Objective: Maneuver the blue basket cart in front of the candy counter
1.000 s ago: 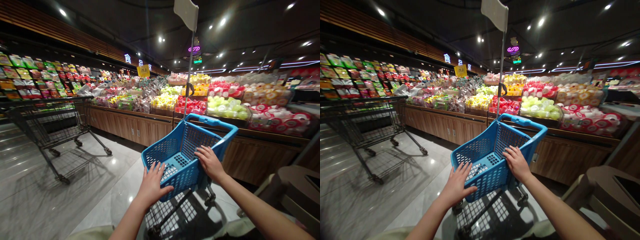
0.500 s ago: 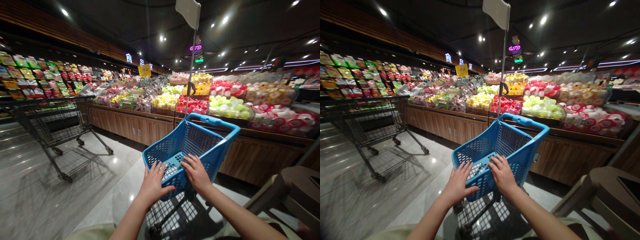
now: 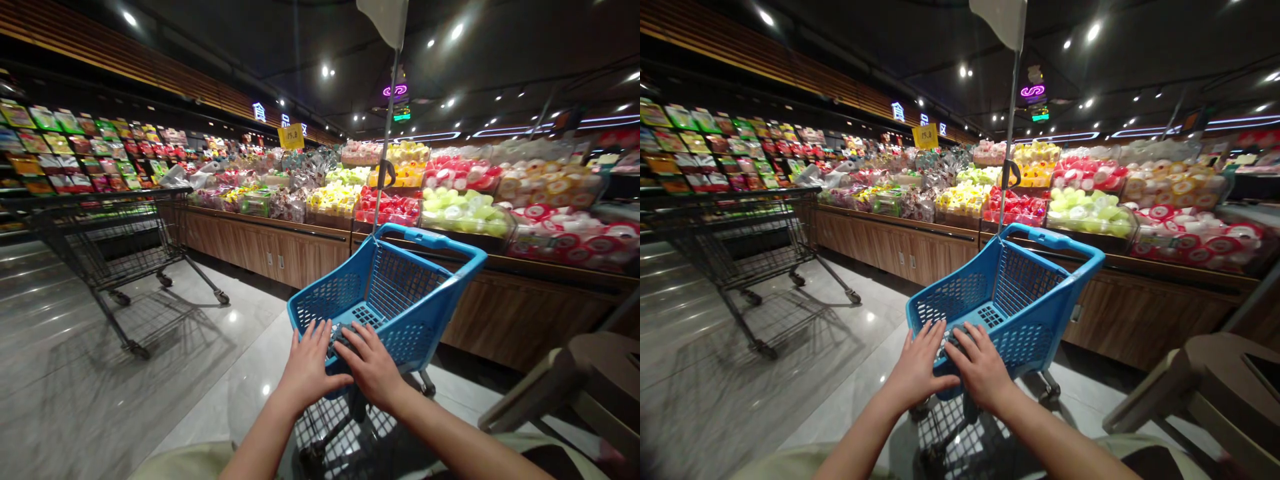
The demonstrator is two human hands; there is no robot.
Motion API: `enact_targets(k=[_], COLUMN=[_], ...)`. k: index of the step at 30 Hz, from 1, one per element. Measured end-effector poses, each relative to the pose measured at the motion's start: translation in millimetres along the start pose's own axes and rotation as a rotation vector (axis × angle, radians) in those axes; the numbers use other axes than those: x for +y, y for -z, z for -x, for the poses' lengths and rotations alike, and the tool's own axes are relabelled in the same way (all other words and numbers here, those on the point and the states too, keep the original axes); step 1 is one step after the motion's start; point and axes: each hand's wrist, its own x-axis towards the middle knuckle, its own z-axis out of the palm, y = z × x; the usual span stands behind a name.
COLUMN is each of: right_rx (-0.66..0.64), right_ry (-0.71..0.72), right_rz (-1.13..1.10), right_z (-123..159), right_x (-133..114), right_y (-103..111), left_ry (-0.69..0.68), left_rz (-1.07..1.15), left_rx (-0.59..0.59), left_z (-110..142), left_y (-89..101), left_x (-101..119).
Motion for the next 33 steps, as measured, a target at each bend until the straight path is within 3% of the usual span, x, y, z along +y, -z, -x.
enact_targets(k=[10,25,33], right_rx=[-0.07,-0.114,-0.12], right_ry=[0.135,0.08,0.049], right_rz=[0.02,0.164,0.267], right_z=[4.1,35.0,45.2], right_x=[28.3,110.0,153.9], right_y=[13.9,35.3,59.2], left_ry=[-0.022,-0.022,-0.028], left_rz=[0.006,0.006,0.021], left_rx=[-0.019,-0.034,-0.029], left_z=[1.1,-3.4,-3.5], left_y=[-1.8,-2.6,-4.7], left_x=[-2.0,0.9,-1.8])
